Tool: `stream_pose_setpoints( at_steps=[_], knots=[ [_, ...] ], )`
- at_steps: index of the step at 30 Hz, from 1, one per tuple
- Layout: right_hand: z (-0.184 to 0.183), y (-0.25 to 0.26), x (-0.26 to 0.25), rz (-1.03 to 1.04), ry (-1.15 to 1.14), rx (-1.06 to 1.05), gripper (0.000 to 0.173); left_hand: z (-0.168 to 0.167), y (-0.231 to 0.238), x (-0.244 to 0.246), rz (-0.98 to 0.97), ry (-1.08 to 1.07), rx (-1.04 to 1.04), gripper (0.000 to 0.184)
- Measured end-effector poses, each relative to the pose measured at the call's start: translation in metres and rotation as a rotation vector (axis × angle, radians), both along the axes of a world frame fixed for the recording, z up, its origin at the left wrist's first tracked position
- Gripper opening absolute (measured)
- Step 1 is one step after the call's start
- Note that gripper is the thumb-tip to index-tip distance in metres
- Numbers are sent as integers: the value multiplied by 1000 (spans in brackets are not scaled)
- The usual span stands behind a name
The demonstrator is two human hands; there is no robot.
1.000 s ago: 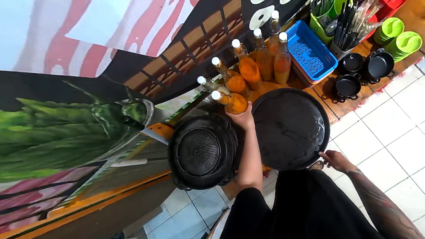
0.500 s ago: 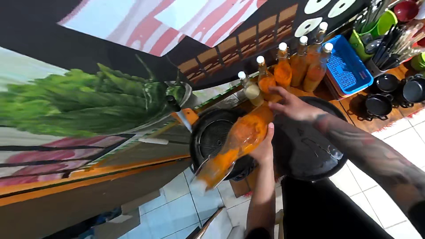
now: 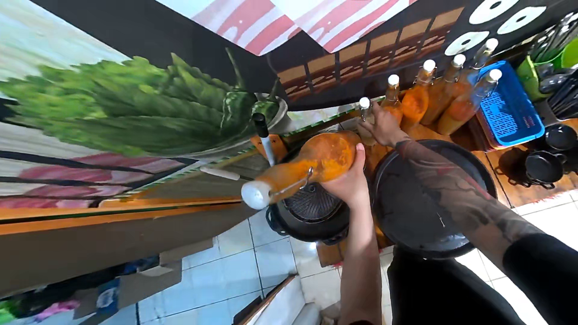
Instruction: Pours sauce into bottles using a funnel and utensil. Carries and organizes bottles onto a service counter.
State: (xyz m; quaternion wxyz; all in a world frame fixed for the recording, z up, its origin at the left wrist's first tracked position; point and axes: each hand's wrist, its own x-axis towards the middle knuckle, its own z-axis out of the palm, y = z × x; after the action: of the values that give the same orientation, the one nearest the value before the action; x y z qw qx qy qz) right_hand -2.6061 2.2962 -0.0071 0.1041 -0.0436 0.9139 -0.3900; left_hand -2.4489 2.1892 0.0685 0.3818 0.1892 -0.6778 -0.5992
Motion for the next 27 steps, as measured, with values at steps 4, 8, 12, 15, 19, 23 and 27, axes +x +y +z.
stream_pose_setpoints(
  at_steps=[4, 8, 12, 15, 19, 23, 27],
  knots=[
    [-10, 14, 33, -4, 67, -47, 63, -2, 3, -29, 9, -2, -15, 107],
    [-23, 34, 66, 51, 167, -156, 55, -5, 15, -65, 14, 7, 4, 114],
    [-30, 49, 97, 108, 227, -240, 52, -20, 30, -92, -2, -84, -9, 114],
    [-34, 56, 109, 126, 245, -254, 51, -39, 38, -105, -28, -125, 21, 110],
    [-21, 61, 123, 98, 218, -225, 51, -66, 47, -115, -9, -166, 31, 111],
    [-14, 65, 120, 75, 173, -231, 51, -94, 48, -123, -28, -214, 50, 113],
    [-8, 62, 100, 62, 106, -278, 53, -109, 40, -127, -88, -273, 35, 114]
  ],
)
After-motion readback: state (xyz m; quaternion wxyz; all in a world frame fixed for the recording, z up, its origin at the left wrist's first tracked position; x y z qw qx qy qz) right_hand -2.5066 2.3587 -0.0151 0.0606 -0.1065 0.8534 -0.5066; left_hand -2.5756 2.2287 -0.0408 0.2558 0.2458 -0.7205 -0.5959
